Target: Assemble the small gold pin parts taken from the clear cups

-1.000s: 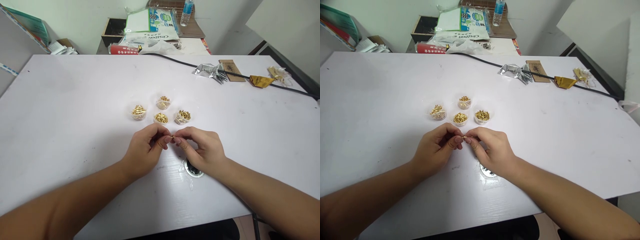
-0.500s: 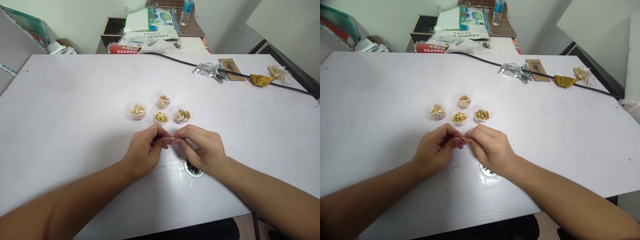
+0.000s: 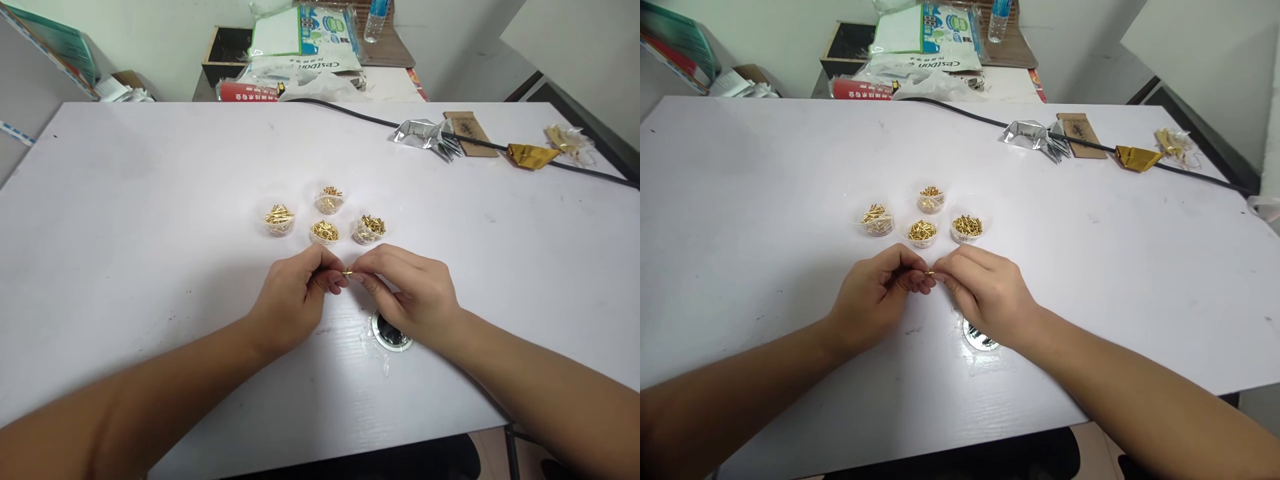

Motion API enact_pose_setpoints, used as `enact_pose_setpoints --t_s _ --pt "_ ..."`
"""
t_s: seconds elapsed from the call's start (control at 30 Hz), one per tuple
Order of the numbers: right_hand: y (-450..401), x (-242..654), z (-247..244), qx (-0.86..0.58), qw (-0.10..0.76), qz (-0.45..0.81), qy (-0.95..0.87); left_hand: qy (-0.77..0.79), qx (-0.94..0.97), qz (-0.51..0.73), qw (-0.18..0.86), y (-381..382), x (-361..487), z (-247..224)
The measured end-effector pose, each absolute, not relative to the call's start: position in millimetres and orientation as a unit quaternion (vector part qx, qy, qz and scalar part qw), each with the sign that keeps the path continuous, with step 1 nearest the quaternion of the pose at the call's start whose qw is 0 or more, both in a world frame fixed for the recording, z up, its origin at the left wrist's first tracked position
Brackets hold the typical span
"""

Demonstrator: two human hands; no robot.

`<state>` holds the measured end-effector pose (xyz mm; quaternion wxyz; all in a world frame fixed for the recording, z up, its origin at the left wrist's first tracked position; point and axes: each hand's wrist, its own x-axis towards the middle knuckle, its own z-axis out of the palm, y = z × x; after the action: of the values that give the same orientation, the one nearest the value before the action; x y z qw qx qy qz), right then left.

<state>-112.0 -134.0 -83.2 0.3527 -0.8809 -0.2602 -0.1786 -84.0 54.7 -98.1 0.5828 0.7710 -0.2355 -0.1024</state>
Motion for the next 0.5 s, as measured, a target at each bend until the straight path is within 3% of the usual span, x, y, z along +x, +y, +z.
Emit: enact_pose_setpoints --t_s 0.5 --pt "-138.3 -110.6 -83.8 -0.894 0.310 -0.187 -0.263 -0.250 0.795 -0.098 0.544 53.5 -84.1 -93.5"
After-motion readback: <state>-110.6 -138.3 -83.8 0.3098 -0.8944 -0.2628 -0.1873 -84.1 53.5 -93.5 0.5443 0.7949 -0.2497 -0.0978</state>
